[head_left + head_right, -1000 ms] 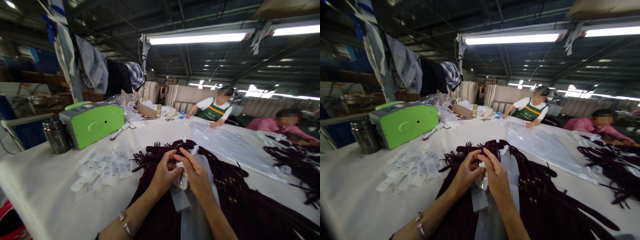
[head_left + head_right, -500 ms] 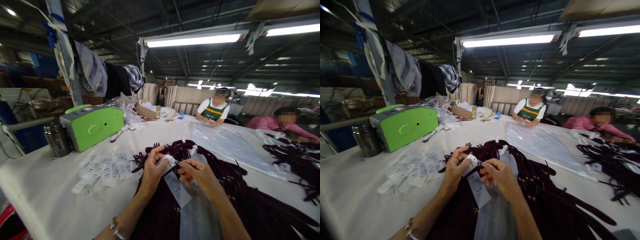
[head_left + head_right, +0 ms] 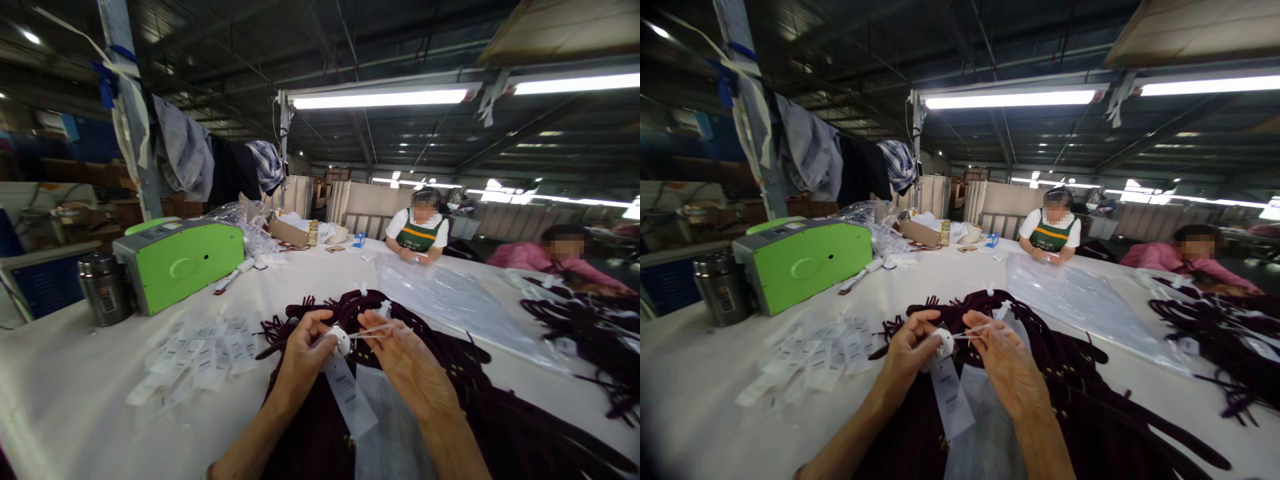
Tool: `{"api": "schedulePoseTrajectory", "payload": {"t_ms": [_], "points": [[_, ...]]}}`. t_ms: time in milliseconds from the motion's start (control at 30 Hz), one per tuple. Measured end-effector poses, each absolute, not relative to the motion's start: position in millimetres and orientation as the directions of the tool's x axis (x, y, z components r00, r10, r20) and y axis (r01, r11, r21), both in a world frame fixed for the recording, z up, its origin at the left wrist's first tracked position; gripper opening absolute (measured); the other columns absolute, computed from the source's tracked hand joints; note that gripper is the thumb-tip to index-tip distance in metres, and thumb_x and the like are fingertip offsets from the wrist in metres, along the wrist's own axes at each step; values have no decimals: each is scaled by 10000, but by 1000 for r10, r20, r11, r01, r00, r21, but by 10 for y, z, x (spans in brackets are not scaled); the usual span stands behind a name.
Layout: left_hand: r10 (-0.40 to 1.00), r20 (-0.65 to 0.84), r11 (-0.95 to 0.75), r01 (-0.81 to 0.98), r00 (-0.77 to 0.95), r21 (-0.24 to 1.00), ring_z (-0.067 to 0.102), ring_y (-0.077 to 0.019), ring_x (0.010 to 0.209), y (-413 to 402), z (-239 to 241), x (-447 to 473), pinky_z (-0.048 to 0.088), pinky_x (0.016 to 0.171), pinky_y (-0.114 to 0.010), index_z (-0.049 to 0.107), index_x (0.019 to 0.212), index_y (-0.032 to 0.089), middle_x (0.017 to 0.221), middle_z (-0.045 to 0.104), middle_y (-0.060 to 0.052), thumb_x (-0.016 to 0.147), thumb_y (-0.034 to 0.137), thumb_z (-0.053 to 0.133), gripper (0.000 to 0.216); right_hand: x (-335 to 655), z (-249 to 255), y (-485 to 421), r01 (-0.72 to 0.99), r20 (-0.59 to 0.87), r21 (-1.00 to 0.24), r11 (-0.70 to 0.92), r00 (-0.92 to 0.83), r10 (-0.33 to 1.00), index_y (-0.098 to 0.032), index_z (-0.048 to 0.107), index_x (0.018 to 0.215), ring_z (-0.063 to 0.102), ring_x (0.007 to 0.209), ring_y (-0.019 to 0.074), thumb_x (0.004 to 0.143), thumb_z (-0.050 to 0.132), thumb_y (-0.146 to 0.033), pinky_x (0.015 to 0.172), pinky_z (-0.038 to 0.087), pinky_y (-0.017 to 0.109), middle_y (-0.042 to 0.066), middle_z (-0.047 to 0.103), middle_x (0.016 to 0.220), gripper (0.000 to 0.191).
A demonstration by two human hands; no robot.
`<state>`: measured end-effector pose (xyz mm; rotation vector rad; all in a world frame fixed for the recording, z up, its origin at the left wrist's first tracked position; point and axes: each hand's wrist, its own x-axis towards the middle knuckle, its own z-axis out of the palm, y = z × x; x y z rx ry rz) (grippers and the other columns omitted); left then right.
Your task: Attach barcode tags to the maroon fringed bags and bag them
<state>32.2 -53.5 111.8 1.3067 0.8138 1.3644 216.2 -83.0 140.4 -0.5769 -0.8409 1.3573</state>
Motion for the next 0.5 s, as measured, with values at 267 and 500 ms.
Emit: {"api": "schedulePoseTrajectory", "payload": {"t_ms": [267,500], "points": [[849,367,-337,-144,380,930,626,-187,882,-632,1311,54,475,764,-289,623,1105,191,1037,680,-66,847,399,657,333,2178,1581,-1160,-570,249,-818,76,-232,940,-192,712,740,307,351,-17,746,814,-371,356,239,155,-14,603,684,207],[895,326,-433,772,305,465,610,-229,922,-345,1073,-9,425,844,-350,674,892,200,923,683,-65,954,245,451,236,1847,1444,-988,108,123,-986,124,-21,992,-151,749,862,447,480,70,773,738,-498,435,312,198,40,648,695,358]]}}
